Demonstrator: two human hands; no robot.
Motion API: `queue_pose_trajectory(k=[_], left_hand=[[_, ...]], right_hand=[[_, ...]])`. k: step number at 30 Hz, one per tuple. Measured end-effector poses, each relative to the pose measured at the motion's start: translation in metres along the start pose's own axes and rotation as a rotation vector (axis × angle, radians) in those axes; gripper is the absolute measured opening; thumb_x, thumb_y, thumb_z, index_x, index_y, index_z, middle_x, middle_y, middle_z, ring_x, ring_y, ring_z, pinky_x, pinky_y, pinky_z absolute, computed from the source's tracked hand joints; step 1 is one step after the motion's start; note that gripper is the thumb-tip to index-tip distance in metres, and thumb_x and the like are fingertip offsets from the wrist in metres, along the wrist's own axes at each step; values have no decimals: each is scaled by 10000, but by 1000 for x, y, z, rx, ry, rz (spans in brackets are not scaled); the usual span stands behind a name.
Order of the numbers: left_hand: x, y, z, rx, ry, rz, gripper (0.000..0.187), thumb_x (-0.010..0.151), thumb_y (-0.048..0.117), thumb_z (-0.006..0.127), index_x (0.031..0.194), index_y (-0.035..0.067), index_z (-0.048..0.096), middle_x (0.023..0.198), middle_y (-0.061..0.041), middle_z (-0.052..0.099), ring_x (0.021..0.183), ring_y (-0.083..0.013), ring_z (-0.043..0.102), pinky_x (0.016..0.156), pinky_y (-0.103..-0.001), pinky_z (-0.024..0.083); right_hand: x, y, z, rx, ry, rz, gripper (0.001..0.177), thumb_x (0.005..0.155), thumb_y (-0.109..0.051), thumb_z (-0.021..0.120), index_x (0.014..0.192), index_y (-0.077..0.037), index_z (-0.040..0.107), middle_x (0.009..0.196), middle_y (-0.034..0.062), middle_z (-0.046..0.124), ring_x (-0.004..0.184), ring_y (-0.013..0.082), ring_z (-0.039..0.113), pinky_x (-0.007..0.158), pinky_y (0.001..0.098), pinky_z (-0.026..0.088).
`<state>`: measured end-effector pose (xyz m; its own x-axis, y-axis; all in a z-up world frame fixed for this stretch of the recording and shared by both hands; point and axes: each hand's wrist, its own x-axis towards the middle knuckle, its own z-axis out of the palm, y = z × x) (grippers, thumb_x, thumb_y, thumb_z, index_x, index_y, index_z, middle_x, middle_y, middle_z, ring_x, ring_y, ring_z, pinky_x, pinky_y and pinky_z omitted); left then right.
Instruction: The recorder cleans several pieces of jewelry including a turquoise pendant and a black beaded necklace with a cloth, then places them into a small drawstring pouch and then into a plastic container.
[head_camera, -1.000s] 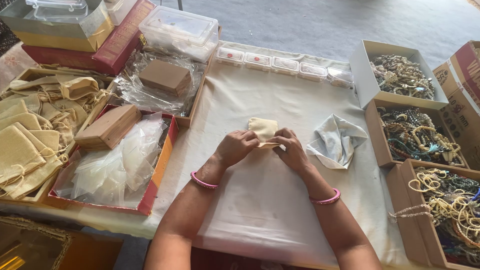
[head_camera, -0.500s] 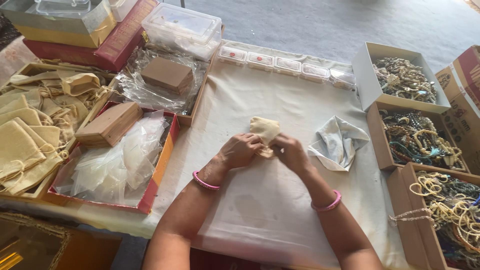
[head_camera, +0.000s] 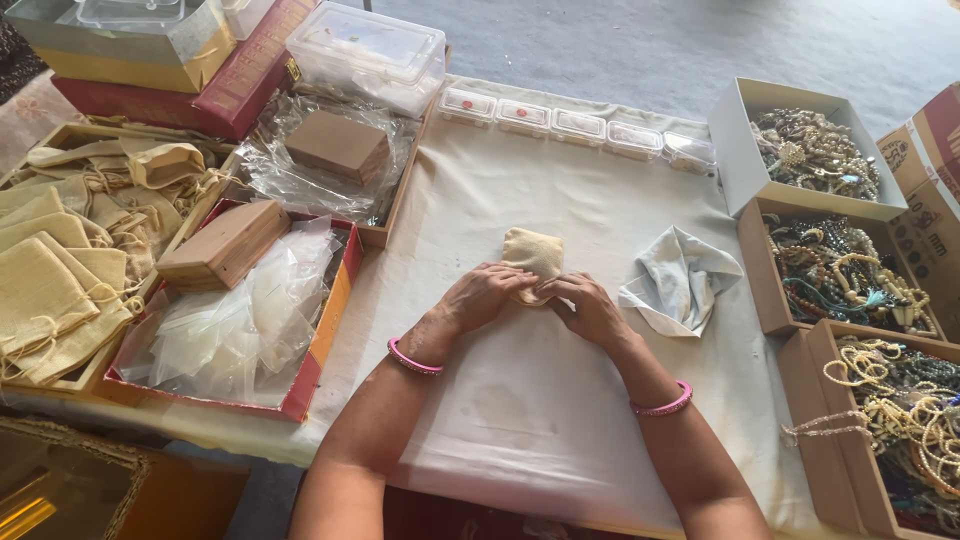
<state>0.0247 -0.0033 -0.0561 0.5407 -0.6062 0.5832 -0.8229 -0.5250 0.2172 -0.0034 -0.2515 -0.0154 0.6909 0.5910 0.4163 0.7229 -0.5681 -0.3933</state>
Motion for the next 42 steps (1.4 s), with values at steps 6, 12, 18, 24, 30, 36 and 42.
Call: queue_pose_trajectory(k=[6, 12, 18, 24, 30, 36, 42], left_hand=[[13, 24, -29, 3, 47, -176, 187, 883, 93, 707, 1039, 163, 784, 1087, -94, 693, 1084, -286, 671, 996, -408, 514], [14, 26, -42, -293, 321, -136, 295, 846, 156, 817, 1128, 102, 754, 1108, -86, 729, 1004, -283, 702, 854, -405, 588], [15, 23, -31, -649, 95, -509, 230, 912, 127, 761, 1139, 98, 755, 985, -79, 775, 777, -145, 722, 726, -296, 602], [21, 34, -34, -623, 188, -677, 279, 935, 154, 708, 1210, 107, 725, 959, -75, 775, 766, -140, 729, 727, -305, 603], [24, 20, -24, -456, 206, -603, 311, 922, 163, 724, 1227, 103, 730, 954, -114, 757, 841, -207, 720, 771, -353, 584], [21, 1, 12, -228, 244, -632, 243, 917, 216, 728, 1135, 110, 744, 1041, -96, 759, 1015, -264, 697, 938, -407, 546], [24, 8, -6, -96, -20, -683, 292, 975, 368, 644, 1088, 100, 671, 1101, -94, 674, 1137, -296, 595, 1077, -519, 354]], right_hand=[[5, -18, -9, 73, 62, 64, 280, 829, -29, 745, 1095, -115, 769, 1292, 65, 696, 1105, 282, 691, 896, 393, 582], [1, 1, -1, 106, 171, -9, 196, 935, -71, 726, 1126, -104, 751, 1185, 19, 782, 1142, 241, 736, 1128, 411, 442], [-14, 49, 30, 702, 58, 389, 171, 1025, -111, 681, 1155, -4, 711, 960, 92, 644, 887, 144, 588, 819, 305, 487], [13, 1, 7, 443, 133, 311, 170, 1002, -133, 621, 1101, -4, 669, 1050, 58, 649, 906, 173, 629, 794, 314, 513], [26, 1, 17, 360, 119, 428, 219, 967, -145, 643, 1153, -59, 719, 1020, 63, 654, 899, 198, 641, 804, 328, 512], [27, 9, 20, 125, 131, 553, 263, 928, -284, 752, 1114, -97, 759, 1128, 64, 703, 1047, 225, 638, 908, 334, 504], [15, 39, 33, -16, 144, 133, 157, 935, -137, 760, 1012, -33, 669, 1286, 107, 684, 1295, 383, 523, 999, 510, 355]])
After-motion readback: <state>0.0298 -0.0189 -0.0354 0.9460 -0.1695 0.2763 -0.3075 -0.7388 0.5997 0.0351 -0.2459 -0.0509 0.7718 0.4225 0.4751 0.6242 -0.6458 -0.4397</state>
